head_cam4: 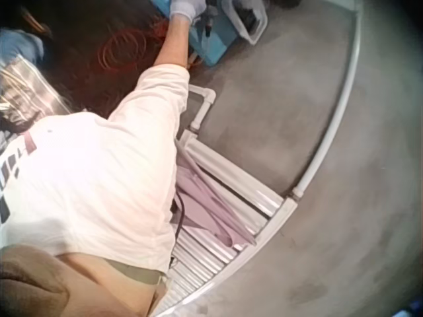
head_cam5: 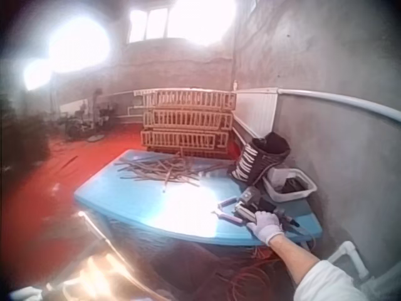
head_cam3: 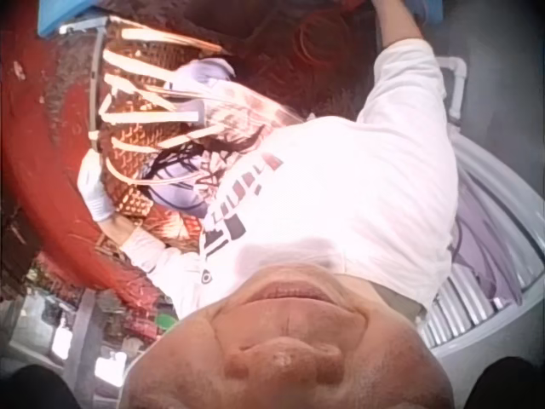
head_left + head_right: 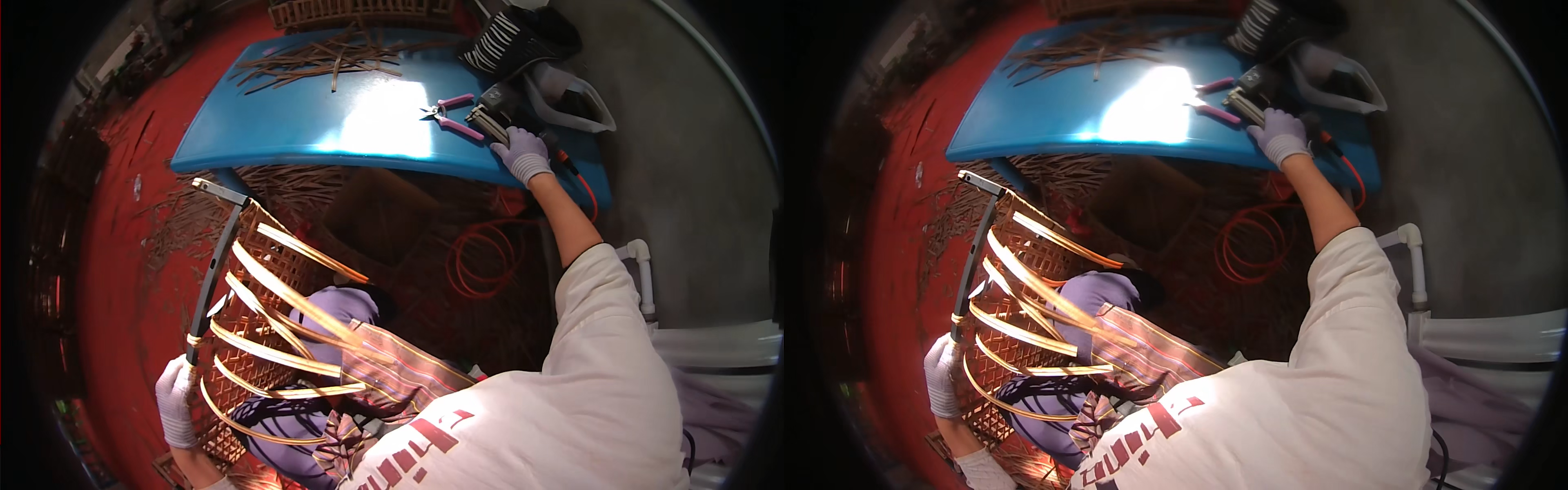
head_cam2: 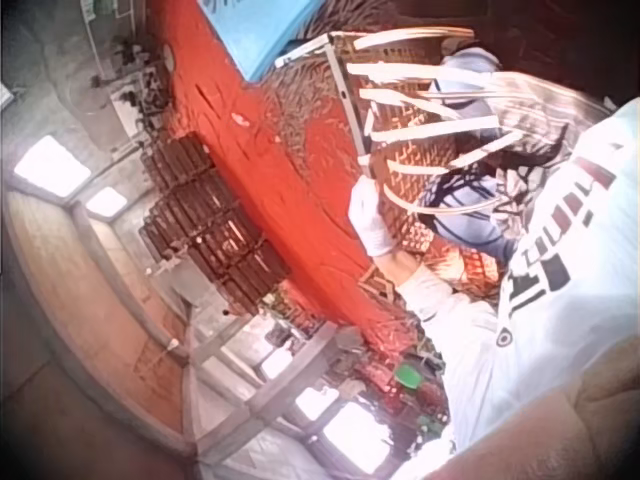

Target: Assembling a bamboo furniture frame using a pneumatic nail gun and bamboo strips.

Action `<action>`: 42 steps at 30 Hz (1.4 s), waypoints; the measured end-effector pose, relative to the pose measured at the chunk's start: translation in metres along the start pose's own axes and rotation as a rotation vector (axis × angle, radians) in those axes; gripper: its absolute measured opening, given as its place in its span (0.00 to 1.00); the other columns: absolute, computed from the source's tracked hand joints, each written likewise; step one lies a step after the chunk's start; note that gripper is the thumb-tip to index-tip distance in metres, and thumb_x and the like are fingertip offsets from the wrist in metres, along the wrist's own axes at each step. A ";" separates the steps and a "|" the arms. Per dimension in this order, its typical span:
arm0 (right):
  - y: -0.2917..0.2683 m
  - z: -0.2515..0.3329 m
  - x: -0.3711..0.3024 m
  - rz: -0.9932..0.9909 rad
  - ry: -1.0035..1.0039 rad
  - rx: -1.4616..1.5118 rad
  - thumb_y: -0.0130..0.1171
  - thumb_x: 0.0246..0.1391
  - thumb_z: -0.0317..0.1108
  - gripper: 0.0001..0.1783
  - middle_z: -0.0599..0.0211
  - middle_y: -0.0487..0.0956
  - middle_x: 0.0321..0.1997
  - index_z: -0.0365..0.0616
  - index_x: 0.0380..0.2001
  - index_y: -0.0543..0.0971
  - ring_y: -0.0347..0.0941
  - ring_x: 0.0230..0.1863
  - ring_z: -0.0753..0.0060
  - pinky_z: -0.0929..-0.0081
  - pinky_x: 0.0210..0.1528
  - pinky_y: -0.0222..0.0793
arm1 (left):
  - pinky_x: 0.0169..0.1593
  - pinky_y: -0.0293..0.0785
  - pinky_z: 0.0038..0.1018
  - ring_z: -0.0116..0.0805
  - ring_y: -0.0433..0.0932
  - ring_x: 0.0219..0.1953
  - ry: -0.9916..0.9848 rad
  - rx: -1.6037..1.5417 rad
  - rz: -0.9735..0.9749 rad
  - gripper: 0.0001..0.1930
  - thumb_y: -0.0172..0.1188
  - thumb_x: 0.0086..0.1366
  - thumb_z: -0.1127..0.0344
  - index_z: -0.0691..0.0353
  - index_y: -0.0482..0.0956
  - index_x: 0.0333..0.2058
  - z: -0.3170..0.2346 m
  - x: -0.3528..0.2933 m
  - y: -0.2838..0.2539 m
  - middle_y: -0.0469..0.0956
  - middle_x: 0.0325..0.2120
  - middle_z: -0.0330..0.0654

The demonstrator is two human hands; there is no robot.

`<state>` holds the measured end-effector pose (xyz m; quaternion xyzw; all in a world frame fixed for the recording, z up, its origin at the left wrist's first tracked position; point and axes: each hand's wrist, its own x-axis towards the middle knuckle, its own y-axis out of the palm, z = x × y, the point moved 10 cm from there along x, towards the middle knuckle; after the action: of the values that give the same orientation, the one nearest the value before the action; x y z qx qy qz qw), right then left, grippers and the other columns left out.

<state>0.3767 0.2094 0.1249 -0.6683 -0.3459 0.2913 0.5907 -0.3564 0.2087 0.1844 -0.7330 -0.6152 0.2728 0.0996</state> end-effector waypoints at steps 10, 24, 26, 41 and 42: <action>-0.042 -0.024 -0.007 -0.366 0.054 0.079 0.54 0.55 0.58 0.27 0.54 0.76 0.48 0.47 0.45 0.78 0.72 0.52 0.52 0.59 0.56 0.66 | 0.30 0.58 0.17 0.17 0.64 0.27 -0.015 0.002 0.014 0.13 0.53 0.65 0.62 0.64 0.80 0.42 0.000 0.000 0.002 0.73 0.27 0.30; 0.044 -0.053 0.022 0.549 0.063 1.386 0.58 0.57 0.35 0.12 0.72 0.79 0.34 0.42 0.41 0.79 0.76 0.33 0.79 0.79 0.33 0.75 | 0.46 0.71 0.26 0.27 0.75 0.40 0.342 0.099 0.155 0.15 0.55 0.66 0.62 0.69 0.80 0.42 -0.033 0.006 0.003 0.80 0.37 0.38; 0.030 -0.059 0.020 0.426 -0.015 1.179 0.63 0.53 0.37 0.17 0.70 0.78 0.33 0.41 0.44 0.79 0.74 0.34 0.78 0.77 0.39 0.70 | 0.34 0.68 0.21 0.20 0.71 0.32 0.007 0.040 0.102 0.15 0.56 0.64 0.60 0.64 0.81 0.42 -0.016 0.003 0.000 0.78 0.32 0.33; -0.237 0.179 -0.236 0.456 -0.673 1.266 0.60 0.50 0.32 0.09 0.64 0.74 0.21 0.36 0.30 0.74 0.72 0.20 0.73 0.76 0.24 0.69 | 0.22 0.68 0.31 0.28 0.67 0.17 -0.088 0.140 0.164 0.18 0.58 0.61 0.47 0.57 0.80 0.31 -0.013 -0.002 -0.007 0.68 0.14 0.34; -0.244 0.194 -0.254 0.476 -0.696 1.240 0.59 0.50 0.30 0.09 0.63 0.74 0.20 0.35 0.31 0.74 0.72 0.19 0.73 0.76 0.23 0.69 | 0.21 0.67 0.32 0.28 0.68 0.18 -0.177 0.140 0.173 0.19 0.59 0.61 0.46 0.58 0.80 0.31 -0.012 -0.006 -0.005 0.67 0.14 0.35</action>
<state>0.0430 0.1343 0.3365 -0.1387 -0.1312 0.7473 0.6365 -0.3550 0.2067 0.1989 -0.7477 -0.5353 0.3863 0.0719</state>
